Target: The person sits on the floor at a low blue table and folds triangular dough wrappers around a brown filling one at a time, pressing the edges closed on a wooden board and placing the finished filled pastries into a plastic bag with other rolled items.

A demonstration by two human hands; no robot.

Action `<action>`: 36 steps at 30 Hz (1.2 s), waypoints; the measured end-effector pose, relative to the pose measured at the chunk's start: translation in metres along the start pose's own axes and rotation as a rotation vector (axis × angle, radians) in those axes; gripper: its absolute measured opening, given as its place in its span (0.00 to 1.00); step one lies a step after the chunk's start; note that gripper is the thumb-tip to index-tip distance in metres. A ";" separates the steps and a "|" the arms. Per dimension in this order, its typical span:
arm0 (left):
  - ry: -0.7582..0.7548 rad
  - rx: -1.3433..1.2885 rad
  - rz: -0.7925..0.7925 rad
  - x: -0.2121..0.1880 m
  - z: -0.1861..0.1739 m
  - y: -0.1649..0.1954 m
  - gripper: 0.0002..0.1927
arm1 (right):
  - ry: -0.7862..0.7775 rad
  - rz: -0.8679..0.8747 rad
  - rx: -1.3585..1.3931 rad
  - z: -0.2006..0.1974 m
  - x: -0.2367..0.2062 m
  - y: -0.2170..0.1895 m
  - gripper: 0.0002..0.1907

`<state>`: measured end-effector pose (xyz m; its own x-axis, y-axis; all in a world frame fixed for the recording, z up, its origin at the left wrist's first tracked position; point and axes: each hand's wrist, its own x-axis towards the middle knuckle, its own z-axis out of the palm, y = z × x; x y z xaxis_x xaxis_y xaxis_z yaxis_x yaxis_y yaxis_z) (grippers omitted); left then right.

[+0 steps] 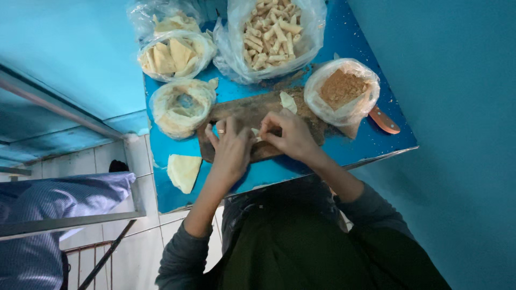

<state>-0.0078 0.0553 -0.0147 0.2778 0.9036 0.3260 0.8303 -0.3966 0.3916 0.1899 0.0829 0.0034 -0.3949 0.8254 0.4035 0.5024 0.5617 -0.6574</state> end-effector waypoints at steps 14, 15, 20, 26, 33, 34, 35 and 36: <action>0.279 -0.001 -0.008 -0.006 -0.007 0.009 0.08 | -0.014 0.032 0.037 0.010 -0.001 0.000 0.10; 0.295 0.036 0.038 -0.009 -0.008 0.011 0.07 | -0.051 0.111 0.106 0.010 0.003 0.002 0.10; 0.296 0.032 0.053 -0.016 -0.008 0.018 0.11 | -0.098 0.161 0.333 0.009 0.008 0.003 0.11; 0.264 0.096 -0.005 -0.010 -0.004 0.020 0.08 | 0.112 -0.210 -0.093 0.008 -0.010 -0.010 0.09; 0.286 -0.001 -0.121 -0.001 -0.002 0.026 0.08 | -0.058 -0.135 -0.099 0.005 0.013 -0.007 0.08; 0.278 -0.025 -0.142 0.001 -0.003 0.024 0.08 | -0.076 -0.141 -0.109 0.005 0.017 -0.006 0.11; 0.272 -0.049 -0.162 0.003 -0.004 0.022 0.09 | -0.078 -0.121 -0.097 0.004 0.021 -0.006 0.11; 0.268 -0.072 -0.182 0.006 -0.004 0.020 0.10 | -0.079 -0.103 -0.086 0.003 0.024 -0.006 0.12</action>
<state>0.0078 0.0520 -0.0013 -0.0169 0.8897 0.4562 0.8156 -0.2516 0.5210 0.1750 0.0992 0.0147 -0.5055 0.7581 0.4121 0.5189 0.6487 -0.5567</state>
